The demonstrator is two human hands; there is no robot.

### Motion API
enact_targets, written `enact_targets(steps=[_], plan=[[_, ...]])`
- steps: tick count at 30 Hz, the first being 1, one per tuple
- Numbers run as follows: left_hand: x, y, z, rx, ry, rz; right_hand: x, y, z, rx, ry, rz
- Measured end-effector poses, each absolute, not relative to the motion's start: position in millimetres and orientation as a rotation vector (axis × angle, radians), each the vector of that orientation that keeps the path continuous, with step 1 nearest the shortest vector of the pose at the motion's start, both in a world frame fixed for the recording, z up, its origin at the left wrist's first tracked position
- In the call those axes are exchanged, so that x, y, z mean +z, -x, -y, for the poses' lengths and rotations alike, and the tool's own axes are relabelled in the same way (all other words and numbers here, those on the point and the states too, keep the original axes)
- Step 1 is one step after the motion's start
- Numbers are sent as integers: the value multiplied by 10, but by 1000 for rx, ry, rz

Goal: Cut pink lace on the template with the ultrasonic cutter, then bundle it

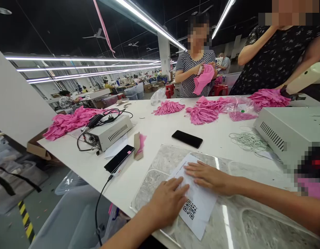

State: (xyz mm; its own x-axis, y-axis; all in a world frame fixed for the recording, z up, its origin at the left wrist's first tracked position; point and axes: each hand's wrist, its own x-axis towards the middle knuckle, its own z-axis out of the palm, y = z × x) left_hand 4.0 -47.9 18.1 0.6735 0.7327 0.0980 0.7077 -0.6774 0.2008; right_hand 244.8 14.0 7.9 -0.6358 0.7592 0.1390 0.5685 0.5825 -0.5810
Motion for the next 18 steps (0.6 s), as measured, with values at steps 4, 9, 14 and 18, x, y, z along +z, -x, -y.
enact_targets(steps=[4,9,14,18], plan=[[289,139,478,370,-2681,-1295,251,-2568,-642,541,1310,2321],[301,254,482,361,-2627,-1249,315,-2611,-1371,432,1726,2206],[321,378,392,337,-2530,-1193,148,-2595,-1635,484,1966,2159],[384,447,414,471,-2380,-1151,126,-2578,-1678,510,2047,2064]])
